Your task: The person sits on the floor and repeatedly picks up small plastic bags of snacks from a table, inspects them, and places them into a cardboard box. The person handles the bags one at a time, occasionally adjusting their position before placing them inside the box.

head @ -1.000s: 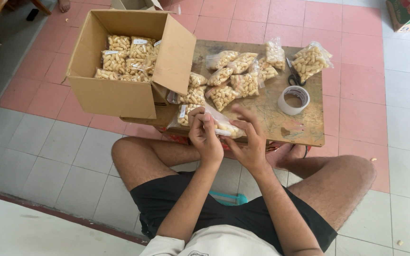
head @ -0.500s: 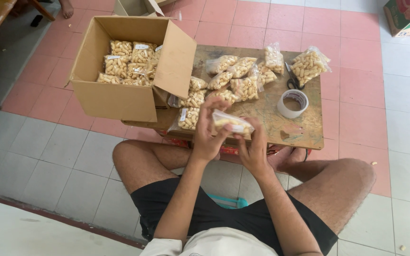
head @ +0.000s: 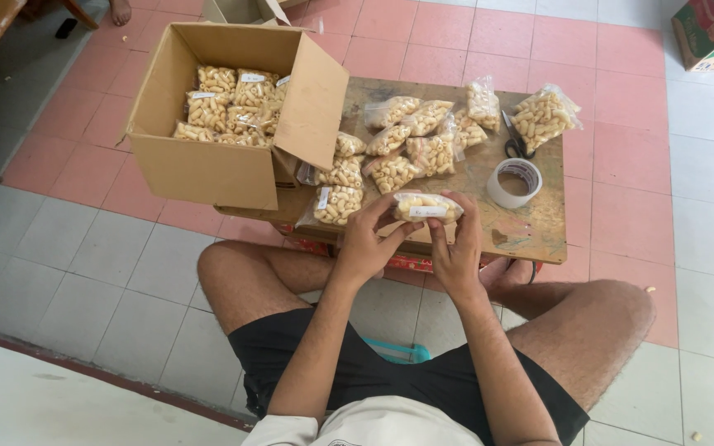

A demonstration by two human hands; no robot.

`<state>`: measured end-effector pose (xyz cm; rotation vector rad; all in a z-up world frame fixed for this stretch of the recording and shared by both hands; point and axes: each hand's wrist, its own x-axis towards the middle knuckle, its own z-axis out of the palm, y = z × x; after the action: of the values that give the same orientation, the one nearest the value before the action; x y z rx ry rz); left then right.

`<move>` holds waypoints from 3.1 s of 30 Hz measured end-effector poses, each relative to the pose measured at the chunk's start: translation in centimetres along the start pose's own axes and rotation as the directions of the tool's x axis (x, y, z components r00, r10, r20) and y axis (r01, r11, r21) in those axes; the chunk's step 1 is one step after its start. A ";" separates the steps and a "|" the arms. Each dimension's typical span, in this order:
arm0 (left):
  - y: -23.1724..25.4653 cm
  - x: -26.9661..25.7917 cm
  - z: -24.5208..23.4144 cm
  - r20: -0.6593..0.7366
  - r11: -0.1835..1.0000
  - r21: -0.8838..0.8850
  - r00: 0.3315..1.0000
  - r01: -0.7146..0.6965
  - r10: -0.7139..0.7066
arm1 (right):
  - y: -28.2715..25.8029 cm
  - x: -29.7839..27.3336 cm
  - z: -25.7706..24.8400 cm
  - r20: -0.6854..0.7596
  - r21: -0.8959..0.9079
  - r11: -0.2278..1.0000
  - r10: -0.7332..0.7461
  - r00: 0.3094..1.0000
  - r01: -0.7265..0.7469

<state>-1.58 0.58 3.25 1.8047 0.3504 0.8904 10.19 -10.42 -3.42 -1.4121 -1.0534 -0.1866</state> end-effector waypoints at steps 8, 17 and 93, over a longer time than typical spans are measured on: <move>-0.2 0.1 -1.0 0.003 0.999 0.048 1.000 -0.005 0.005 | 0.1 0.2 0.1 0.006 -0.002 1.000 -0.026 1.000 0.026; 1.1 0.1 -1.9 0.033 0.988 0.151 0.999 -0.041 0.036 | 0.8 -0.2 0.7 -0.053 0.013 1.000 -0.005 0.999 0.006; -1.7 18.3 -25.1 -0.284 0.832 0.486 0.949 0.266 -0.137 | 5.1 -0.7 0.9 0.147 0.011 0.912 0.404 0.903 -0.409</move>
<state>-6.74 29.40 13.62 2.0981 1.0050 0.9172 12.79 -8.85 -7.67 -1.5921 -0.8459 0.2432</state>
